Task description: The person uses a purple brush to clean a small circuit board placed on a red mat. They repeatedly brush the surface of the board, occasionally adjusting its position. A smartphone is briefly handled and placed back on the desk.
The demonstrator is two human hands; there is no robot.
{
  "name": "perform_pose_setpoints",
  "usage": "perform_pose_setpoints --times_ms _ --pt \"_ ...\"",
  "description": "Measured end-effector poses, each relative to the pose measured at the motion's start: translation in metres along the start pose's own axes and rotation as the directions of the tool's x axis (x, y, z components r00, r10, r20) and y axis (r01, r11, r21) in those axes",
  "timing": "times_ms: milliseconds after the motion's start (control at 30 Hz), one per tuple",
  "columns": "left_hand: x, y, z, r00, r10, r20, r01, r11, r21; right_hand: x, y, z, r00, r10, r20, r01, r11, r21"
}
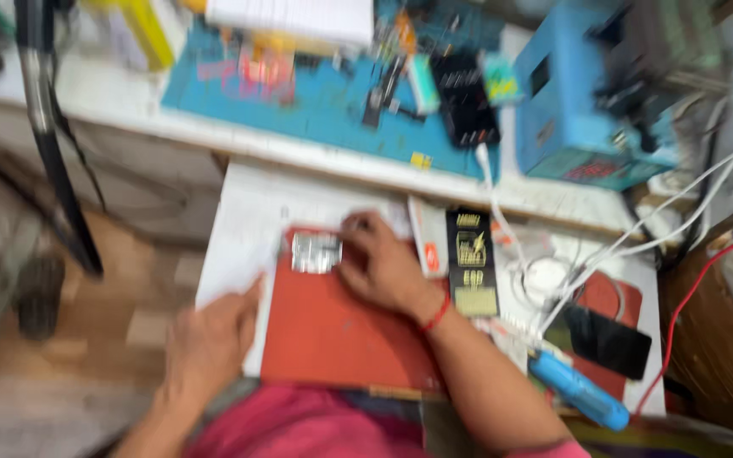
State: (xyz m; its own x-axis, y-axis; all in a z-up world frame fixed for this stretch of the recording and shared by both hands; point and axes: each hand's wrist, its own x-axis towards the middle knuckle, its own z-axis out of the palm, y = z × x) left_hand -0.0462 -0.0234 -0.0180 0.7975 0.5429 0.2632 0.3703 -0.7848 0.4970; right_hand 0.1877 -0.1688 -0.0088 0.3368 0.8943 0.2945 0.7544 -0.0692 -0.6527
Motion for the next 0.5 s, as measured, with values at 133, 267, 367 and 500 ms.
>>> perform_pose_setpoints --times_ms 133,267,367,500 --pt "0.027 0.006 -0.008 0.984 -0.031 0.178 0.016 0.996 0.089 0.016 -0.002 -0.006 0.995 0.079 0.053 -0.081 0.996 0.026" --pt "0.032 0.007 -0.009 0.985 -0.026 0.171 0.007 0.994 0.111 0.0 -0.007 -0.003 0.997 0.065 0.04 -0.065 0.998 -0.002" --pt "0.043 0.001 -0.014 0.984 0.042 0.172 -0.054 0.997 0.063 0.012 -0.003 -0.005 0.997 0.066 0.046 -0.067 0.998 0.015" --pt "0.022 0.003 -0.008 0.964 -0.058 0.258 0.046 0.998 0.051 0.004 0.002 0.001 0.995 0.075 0.061 -0.076 0.997 0.005"
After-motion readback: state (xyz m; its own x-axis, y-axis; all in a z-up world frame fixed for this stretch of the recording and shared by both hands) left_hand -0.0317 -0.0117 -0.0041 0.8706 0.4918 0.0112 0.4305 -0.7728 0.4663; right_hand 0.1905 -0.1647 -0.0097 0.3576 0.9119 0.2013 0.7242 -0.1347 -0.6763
